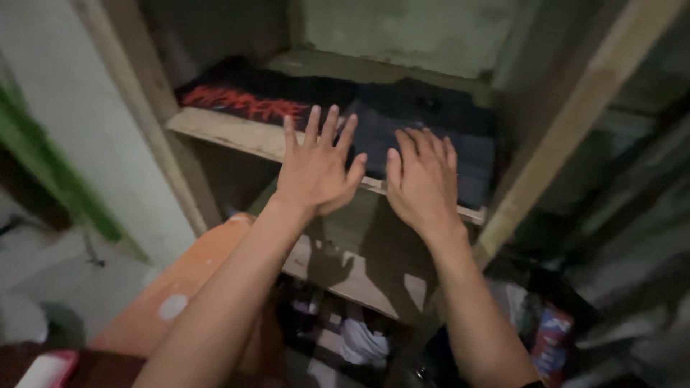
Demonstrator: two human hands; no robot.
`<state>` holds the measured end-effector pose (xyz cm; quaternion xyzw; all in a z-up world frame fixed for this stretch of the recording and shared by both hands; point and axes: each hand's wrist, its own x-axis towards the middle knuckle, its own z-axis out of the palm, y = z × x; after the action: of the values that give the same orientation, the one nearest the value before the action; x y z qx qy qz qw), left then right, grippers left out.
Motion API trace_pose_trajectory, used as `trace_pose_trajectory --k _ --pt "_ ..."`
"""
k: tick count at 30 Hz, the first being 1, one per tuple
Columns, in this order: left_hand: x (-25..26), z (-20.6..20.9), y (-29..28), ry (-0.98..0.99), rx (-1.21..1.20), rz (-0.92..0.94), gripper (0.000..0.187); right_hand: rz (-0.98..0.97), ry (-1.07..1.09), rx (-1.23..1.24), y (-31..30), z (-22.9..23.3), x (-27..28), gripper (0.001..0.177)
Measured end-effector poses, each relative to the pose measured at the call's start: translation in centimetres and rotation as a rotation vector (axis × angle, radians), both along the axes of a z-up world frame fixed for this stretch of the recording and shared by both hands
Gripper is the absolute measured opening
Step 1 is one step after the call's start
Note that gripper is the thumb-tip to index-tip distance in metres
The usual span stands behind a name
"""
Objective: The person uses a pink lint roller to clean a dark gray button-up shirt and a black t-shirt on a wooden table. The person folds the gray shirt and places it on a shelf, then continues to roll the black t-shirt.
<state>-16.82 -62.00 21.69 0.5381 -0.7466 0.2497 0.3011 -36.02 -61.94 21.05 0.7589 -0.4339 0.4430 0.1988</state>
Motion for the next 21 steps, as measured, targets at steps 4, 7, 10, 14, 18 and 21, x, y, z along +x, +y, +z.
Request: trace_pose_trajectory --k 4,7,10,14,18,21 --pt "3.1 1.2 3.8 -0.042 0.025 0.17 0.072 0.141 -0.037 -0.025 0.4 0.1 2.7 0.035" --pt "6.1 1.6 7.1 -0.048 0.063 0.277 0.073 0.244 -0.058 -0.025 0.5 0.2 5.6 0.035" --pt "8.7 1.1 10.8 -0.026 0.086 0.38 0.072 0.371 -0.049 0.017 0.9 0.1 8.5 0.037" --pt "11.6 -0.6 16.5 -0.001 0.157 0.532 0.074 0.571 -0.041 0.096 1.5 -0.9 12.7 0.04" --pt "13.4 -3.4 22.3 0.093 0.214 0.683 0.072 0.734 -0.008 0.139 3.2 -3.1 16.9 0.042" --pt "14.2 -5.9 26.0 0.133 0.229 0.815 0.071 0.845 0.013 0.186 5.2 -4.8 19.9 0.041"
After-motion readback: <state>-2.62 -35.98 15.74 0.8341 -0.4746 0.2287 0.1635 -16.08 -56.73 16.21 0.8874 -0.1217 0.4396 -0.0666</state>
